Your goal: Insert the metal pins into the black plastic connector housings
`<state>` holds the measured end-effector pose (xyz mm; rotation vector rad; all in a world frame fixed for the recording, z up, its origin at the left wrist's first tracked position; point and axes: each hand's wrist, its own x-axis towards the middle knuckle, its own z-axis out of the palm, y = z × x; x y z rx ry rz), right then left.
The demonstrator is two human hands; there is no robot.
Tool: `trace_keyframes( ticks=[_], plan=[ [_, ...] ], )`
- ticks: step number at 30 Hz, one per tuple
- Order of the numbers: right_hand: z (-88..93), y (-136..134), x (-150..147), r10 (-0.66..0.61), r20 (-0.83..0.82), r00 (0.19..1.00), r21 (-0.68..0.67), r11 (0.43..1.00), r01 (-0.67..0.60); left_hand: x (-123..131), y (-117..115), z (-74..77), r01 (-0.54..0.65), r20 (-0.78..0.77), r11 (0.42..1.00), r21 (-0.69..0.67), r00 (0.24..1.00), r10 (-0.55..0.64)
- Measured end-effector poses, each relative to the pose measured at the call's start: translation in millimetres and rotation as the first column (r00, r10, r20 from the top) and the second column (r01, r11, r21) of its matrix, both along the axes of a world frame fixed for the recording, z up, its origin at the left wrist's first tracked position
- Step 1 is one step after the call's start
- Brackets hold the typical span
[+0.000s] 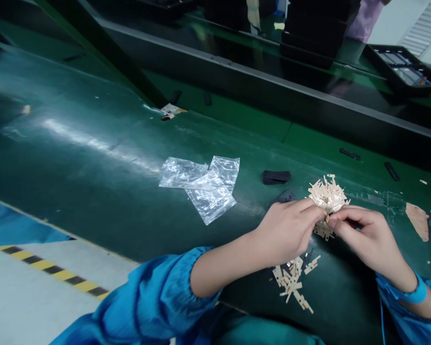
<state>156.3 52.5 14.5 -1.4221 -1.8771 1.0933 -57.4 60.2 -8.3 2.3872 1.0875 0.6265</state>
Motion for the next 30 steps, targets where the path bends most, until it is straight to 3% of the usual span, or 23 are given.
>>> trace_keyframes(
  ticks=[3,5,7,10,13,17,19,22,30],
  plan=[
    [0.5,4,6,0.02,-0.036,0.999,-0.079,0.997,-0.023,6,7,-3.0,-0.113,-0.185,0.994,-0.002,0.977,0.11],
    [1.2,6,10,0.055,-0.037,0.998,-0.122,0.991,-0.059,9,11,-3.3,-0.142,-0.194,0.988,-0.064,0.973,0.127],
    [2.5,7,12,0.103,-0.017,0.995,-0.131,0.986,-0.105,10,14,-0.9,-0.088,-0.033,0.969,-0.229,0.996,0.083],
    [5.2,9,13,0.175,0.041,0.984,-0.105,0.98,-0.17,7,16,4.9,0.087,0.285,0.854,-0.513,0.956,0.074],
    [7.8,9,11,0.207,0.084,0.975,-0.074,0.977,-0.201,4,17,7.5,0.169,0.409,0.76,-0.628,0.902,0.138],
    [7.7,6,8,0.2,0.131,0.971,-0.002,0.98,-0.201,4,15,5.3,0.117,0.427,0.79,-0.602,0.883,0.194],
    [5.5,4,7,0.101,0.208,0.973,0.145,0.98,-0.133,5,12,3.8,0.023,0.411,0.845,-0.535,0.88,0.236],
    [1.3,0,5,-0.015,0.28,0.96,0.339,0.937,-0.084,5,7,2.2,-0.091,0.395,0.917,-0.388,0.883,0.255],
    [1.6,-2,-5,0.086,0.186,0.979,0.251,0.959,-0.131,8,-1,-4.4,-0.034,0.381,0.987,-0.159,0.92,0.093]
  ],
)
